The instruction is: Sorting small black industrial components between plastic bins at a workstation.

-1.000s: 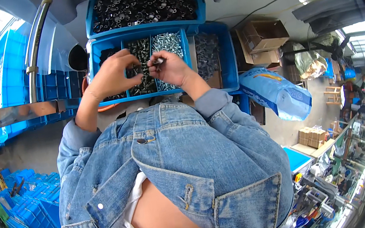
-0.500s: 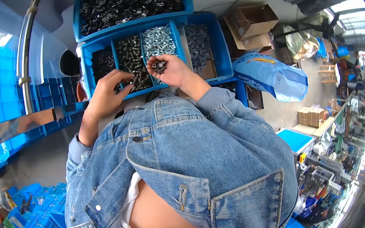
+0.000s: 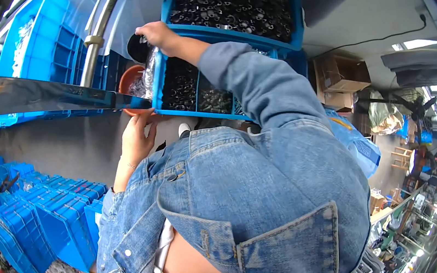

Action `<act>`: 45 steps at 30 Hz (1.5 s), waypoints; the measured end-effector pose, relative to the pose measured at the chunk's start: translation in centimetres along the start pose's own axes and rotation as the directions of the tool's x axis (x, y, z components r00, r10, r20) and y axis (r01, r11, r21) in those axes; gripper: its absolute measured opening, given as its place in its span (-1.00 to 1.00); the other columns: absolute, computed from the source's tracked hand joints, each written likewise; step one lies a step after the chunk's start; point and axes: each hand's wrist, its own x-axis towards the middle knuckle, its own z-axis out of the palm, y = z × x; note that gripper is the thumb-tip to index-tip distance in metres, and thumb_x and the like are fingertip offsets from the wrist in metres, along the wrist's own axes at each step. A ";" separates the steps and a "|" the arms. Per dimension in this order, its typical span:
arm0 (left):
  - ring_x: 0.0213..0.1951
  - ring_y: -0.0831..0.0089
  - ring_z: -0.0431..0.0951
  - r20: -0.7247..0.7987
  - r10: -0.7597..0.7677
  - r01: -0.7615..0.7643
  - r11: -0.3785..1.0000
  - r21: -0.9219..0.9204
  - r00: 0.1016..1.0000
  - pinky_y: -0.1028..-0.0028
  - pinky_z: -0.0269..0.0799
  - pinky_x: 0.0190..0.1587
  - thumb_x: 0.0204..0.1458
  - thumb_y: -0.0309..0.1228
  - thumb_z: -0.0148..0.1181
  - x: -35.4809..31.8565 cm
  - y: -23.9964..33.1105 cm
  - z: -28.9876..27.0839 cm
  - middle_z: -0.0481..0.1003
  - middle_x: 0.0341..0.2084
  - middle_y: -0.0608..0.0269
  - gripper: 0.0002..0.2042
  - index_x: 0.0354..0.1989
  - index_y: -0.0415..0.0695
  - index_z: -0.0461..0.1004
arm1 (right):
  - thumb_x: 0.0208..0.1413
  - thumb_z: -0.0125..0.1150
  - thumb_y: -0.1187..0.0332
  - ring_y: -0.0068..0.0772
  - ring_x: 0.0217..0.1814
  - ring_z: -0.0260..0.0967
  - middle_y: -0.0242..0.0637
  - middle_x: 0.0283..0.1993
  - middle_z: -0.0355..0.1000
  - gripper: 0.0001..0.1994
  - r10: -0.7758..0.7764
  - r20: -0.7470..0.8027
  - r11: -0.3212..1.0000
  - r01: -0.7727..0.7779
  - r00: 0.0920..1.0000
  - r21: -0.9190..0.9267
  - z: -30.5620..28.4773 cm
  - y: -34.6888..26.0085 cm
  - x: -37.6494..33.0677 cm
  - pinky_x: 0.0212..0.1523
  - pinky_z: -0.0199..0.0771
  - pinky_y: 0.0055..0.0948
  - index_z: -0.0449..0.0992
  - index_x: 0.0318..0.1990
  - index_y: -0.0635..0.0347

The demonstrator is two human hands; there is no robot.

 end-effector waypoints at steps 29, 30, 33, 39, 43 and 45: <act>-0.36 0.15 0.48 0.284 0.310 -0.415 0.765 0.493 0.908 0.30 0.45 -0.30 -0.19 -0.54 0.15 11.6 -0.1 8.9 0.43 -0.43 0.12 -0.86 -0.39 -0.15 0.48 | -0.02 0.14 0.40 -0.07 -0.15 0.39 -0.14 -0.16 0.43 -0.75 -0.389 -0.146 -0.048 -0.178 0.910 -0.983 -13.1 2.7 -24.1 -0.10 0.42 -0.24 0.44 -0.14 0.19; -0.35 0.15 0.49 0.301 0.296 -0.409 0.793 0.451 0.906 0.30 0.45 -0.29 -0.19 -0.53 0.15 11.9 -0.1 8.9 0.43 -0.43 0.13 -0.88 -0.41 -0.16 0.47 | -0.01 0.14 0.39 -0.11 -0.18 0.40 -0.15 -0.20 0.43 -0.75 -0.389 -0.127 0.062 -0.112 0.913 -0.992 -13.8 2.6 -24.1 -0.12 0.43 -0.27 0.44 -0.14 0.19; -0.32 0.15 0.50 0.337 0.259 -0.381 0.847 0.371 0.905 0.30 0.45 -0.29 -0.20 -0.53 0.16 12.0 -0.1 9.0 0.45 -0.43 0.15 -0.90 -0.45 -0.17 0.45 | 0.00 0.15 0.38 -0.19 -0.24 0.41 -0.17 -0.29 0.43 -0.77 -0.391 -0.081 0.278 0.034 0.917 -0.960 -15.6 2.5 -24.9 -0.17 0.45 -0.31 0.43 -0.14 0.18; -0.40 0.25 0.56 0.317 0.097 -0.092 0.995 -0.031 0.943 0.41 0.46 -0.31 -0.18 -0.51 0.24 10.7 1.3 5.2 0.53 -0.50 0.10 -0.88 -0.43 -0.24 0.51 | 0.05 0.13 0.36 -0.44 -0.34 0.40 -0.20 -0.40 0.39 -0.82 0.168 -0.467 0.985 -0.129 0.868 0.113 -15.3 -0.8 -26.9 -0.30 0.43 -0.40 0.46 -0.21 0.23; -0.45 0.39 0.57 0.315 -0.020 0.102 0.964 -0.244 0.949 0.49 0.46 -0.34 -0.13 -0.51 0.26 10.3 0.8 4.9 0.56 -0.52 0.11 -0.88 -0.41 -0.27 0.52 | 0.06 0.12 0.35 -0.46 -0.34 0.39 -0.20 -0.41 0.39 -0.81 0.029 -0.421 0.829 -0.257 0.907 -0.497 -14.3 -1.4 -24.0 -0.33 0.41 -0.40 0.48 -0.22 0.25; -0.46 0.43 0.58 0.307 -0.057 0.155 0.940 -0.304 0.950 0.52 0.45 -0.35 -0.11 -0.51 0.26 10.1 0.7 4.6 0.56 -0.52 0.12 -0.88 -0.41 -0.28 0.53 | 0.06 0.12 0.35 -0.45 -0.34 0.40 -0.20 -0.41 0.40 -0.81 -0.062 -0.345 0.563 -0.253 0.936 -0.787 -14.9 -0.8 -22.5 -0.33 0.40 -0.39 0.48 -0.21 0.26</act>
